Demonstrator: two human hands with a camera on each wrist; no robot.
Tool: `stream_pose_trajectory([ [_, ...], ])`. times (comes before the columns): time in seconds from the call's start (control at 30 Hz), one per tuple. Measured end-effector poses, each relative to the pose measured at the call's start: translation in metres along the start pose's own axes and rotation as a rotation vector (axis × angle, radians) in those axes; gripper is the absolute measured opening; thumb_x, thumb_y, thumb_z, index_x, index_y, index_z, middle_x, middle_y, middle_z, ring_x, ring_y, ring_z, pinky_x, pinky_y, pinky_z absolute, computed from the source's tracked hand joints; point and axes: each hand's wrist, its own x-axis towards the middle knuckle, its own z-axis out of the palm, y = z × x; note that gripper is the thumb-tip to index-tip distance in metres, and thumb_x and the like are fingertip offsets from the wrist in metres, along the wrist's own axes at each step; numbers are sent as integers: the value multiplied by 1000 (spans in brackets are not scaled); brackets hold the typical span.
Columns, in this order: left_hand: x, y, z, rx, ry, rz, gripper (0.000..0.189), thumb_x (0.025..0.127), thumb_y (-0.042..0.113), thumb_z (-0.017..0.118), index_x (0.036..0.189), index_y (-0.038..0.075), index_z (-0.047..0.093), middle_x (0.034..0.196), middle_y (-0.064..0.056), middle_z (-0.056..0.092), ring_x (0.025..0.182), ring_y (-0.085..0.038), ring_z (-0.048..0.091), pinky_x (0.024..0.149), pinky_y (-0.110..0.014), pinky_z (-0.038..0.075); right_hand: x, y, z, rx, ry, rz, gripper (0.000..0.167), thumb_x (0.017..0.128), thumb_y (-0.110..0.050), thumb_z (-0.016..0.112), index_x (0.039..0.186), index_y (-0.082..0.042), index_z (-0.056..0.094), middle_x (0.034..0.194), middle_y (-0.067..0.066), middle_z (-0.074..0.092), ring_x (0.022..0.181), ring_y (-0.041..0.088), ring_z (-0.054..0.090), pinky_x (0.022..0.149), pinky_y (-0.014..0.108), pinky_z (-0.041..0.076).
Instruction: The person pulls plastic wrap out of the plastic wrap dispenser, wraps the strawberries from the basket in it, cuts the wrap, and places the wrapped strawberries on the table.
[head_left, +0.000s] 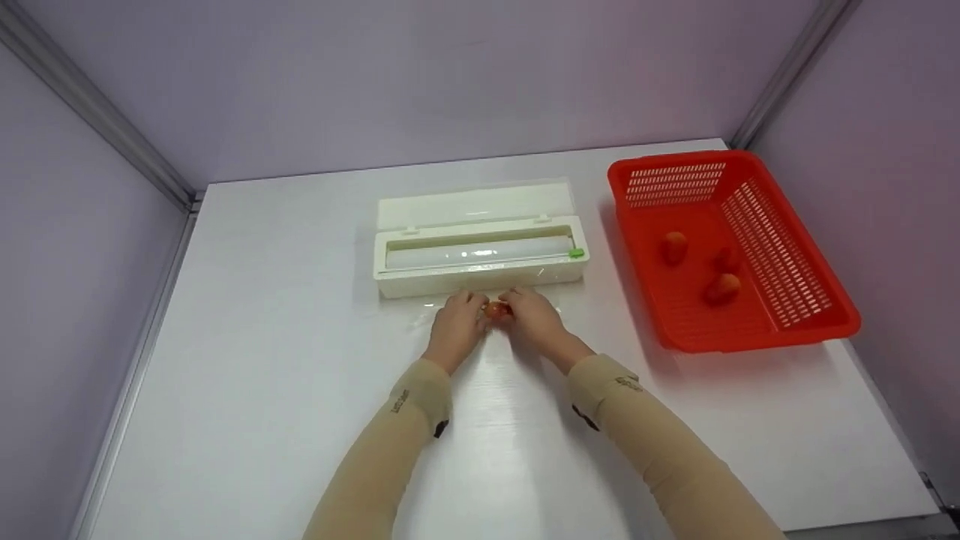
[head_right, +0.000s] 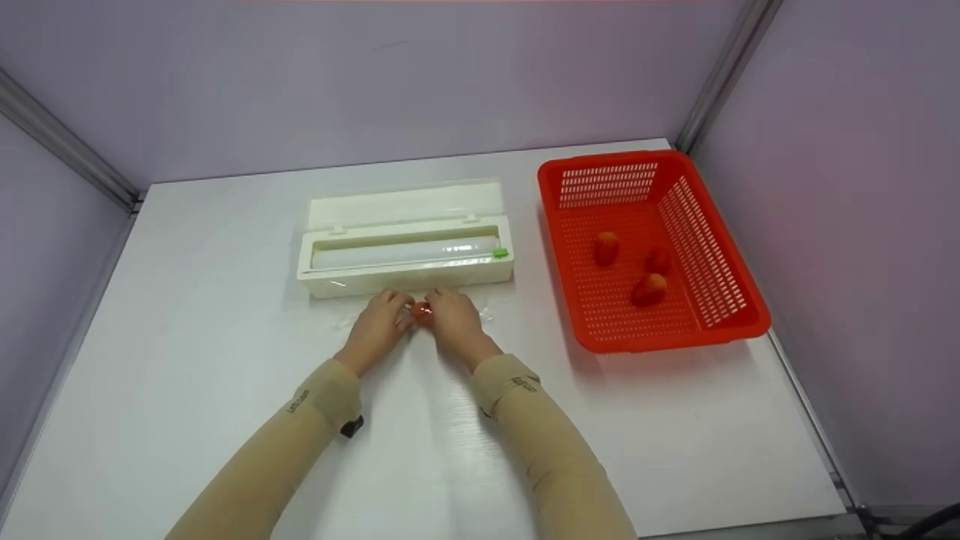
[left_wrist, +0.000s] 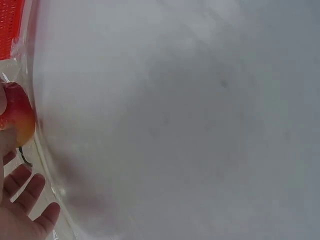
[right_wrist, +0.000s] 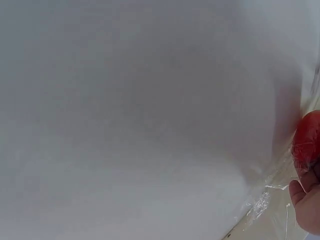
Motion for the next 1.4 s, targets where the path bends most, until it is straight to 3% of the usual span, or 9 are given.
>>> stream_pose_trajectory([
  [0.27,1,2,3,22,-46,-75,29,88,30,59,114,18,56,113,-6,56,106,-26,53,84,-44,47,-13,16,-4,412,20,132,26,91,-1,49,115,-3,56,115,13,62,114,27,55,101,40,43],
  [0.4,1,0,5,52,-56,-94,33,89,35,57,119,20,54,115,-5,55,110,-25,50,87,-45,44,-16,30,-13,607,336,221,24,88,2,46,109,1,58,109,16,58,105,27,54,92,37,45],
  [0.47,2,-1,4,61,-49,-100,35,89,36,57,120,21,53,114,-5,54,110,-25,50,86,-45,43,-11,37,-20,643,515,272,27,87,0,50,115,1,52,112,17,51,105,27,47,91,37,42],
  [0.53,2,-2,3,57,-41,-105,36,88,36,57,121,21,54,113,-4,54,109,-24,50,86,-44,43,-3,44,-26,662,593,318,44,87,-7,58,127,-3,41,123,15,40,116,26,39,99,38,37],
  [0.67,1,-3,3,40,-36,-93,37,88,37,57,122,20,54,113,-4,54,108,-24,50,85,-43,42,14,59,-33,720,480,389,84,85,-25,66,147,-15,11,150,9,16,140,24,16,116,40,17],
  [0.8,0,-2,5,14,-37,-71,37,88,36,57,120,18,54,112,-5,54,107,-24,51,85,-43,42,19,72,-36,802,280,438,94,87,-38,61,148,-29,-10,157,0,-3,145,19,-1,118,42,4],
  [0.93,1,-3,-1,6,-54,-54,34,88,32,59,118,16,55,113,-4,55,108,-24,51,87,-43,43,16,77,-37,815,176,436,84,86,-48,55,146,-30,-1,155,-3,13,144,15,9,118,42,8],
  [1.17,10,13,-15,83,-24,-43,16,87,16,57,99,7,64,102,-7,63,97,-25,57,84,-39,50,12,87,-36,572,185,293,66,91,-44,48,135,-7,15,133,16,41,127,24,39,113,43,26],
  [1.4,38,43,-26,69,56,150,15,89,14,52,97,10,64,96,-3,61,90,-20,57,76,-32,52,12,85,-30,628,219,313,56,94,-43,45,131,-11,17,115,14,51,103,24,50,94,40,41],
])
